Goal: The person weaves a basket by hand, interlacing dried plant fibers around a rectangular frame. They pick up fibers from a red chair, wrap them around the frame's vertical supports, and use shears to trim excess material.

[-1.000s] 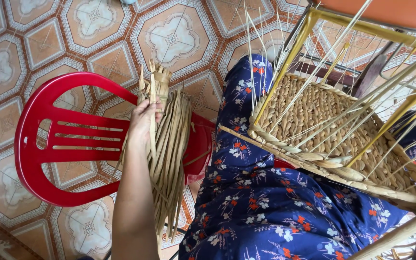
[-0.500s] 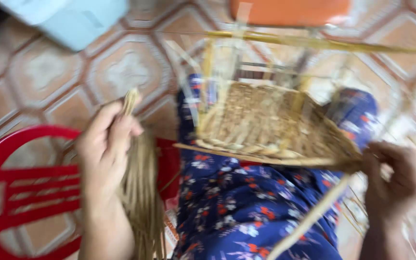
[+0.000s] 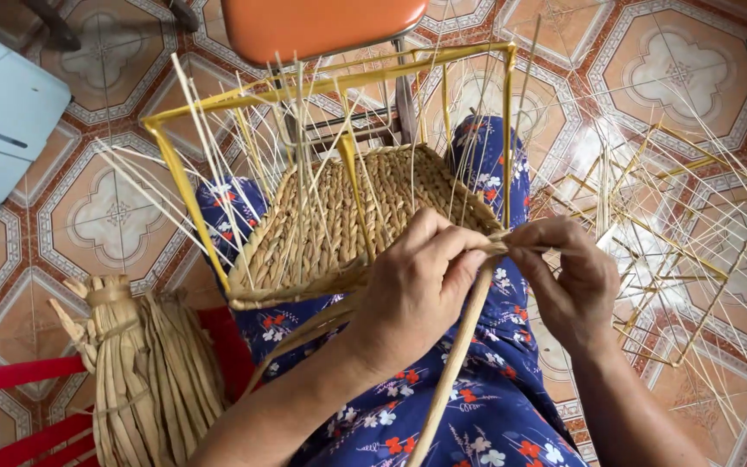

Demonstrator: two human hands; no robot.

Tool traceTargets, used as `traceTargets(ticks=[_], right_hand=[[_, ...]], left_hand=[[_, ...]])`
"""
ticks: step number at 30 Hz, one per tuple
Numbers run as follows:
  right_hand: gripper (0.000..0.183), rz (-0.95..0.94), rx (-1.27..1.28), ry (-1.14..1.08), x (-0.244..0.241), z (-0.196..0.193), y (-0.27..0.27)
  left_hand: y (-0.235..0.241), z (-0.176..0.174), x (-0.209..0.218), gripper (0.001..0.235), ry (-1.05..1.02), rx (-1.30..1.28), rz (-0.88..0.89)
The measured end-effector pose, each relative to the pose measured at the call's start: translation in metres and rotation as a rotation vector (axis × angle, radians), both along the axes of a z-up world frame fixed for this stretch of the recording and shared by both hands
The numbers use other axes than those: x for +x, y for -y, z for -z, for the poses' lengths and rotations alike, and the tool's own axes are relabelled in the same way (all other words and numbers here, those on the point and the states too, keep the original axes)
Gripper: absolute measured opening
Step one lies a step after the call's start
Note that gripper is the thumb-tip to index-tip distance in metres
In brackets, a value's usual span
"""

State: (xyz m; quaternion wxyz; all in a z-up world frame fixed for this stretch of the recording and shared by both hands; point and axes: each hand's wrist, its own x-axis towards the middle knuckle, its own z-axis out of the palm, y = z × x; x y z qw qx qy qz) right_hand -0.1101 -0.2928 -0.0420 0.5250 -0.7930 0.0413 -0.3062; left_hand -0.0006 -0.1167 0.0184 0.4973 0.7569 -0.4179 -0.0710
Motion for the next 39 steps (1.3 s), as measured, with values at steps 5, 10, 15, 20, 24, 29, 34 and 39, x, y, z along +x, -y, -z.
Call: traceTargets(ticks=[5, 10, 15, 20, 24, 29, 34, 39], right_hand=[[0.011, -0.002, -0.023, -0.075, -0.017, 0.005, -0.001], [0.014, -0.037, -0.087, -0.012, -0.022, 0.002, -0.005], [0.021, -0.004, -0.259, -0.07, -0.019, -0.011, -0.007], [0.012, -0.044, -0.378, -0.07, -0.001, -0.019, 0.001], [0.006, -0.13, -0.118, -0.266, 0.031, -0.039, 0.001], [0.004, 0.003, -0.252, -0.412, 0.038, -0.032, 0.002], [0.014, -0.012, -0.07, -0.428, 0.015, -0.046, 0.003], [0.038, -0.119, -0.621, -0.123, 0.027, -0.065, -0.024]], left_hand=[[0.005, 0.011, 0.003, 0.01, -0.02, 0.119, -0.055], [0.01, 0.013, 0.002, 0.015, -0.011, 0.152, -0.051], [0.02, 0.028, 0.002, 0.017, 0.217, 0.258, -0.06], [0.024, 0.027, 0.006, 0.019, 0.317, 0.318, -0.048], [0.008, 0.016, -0.001, 0.019, 0.406, 0.251, -0.038], [-0.016, 0.004, -0.009, 0.042, 0.38, 0.267, 0.072], [-0.031, 0.0, 0.015, 0.052, 0.366, 0.324, 0.206], [-0.051, 0.001, 0.062, 0.02, -0.578, 0.224, 0.317]])
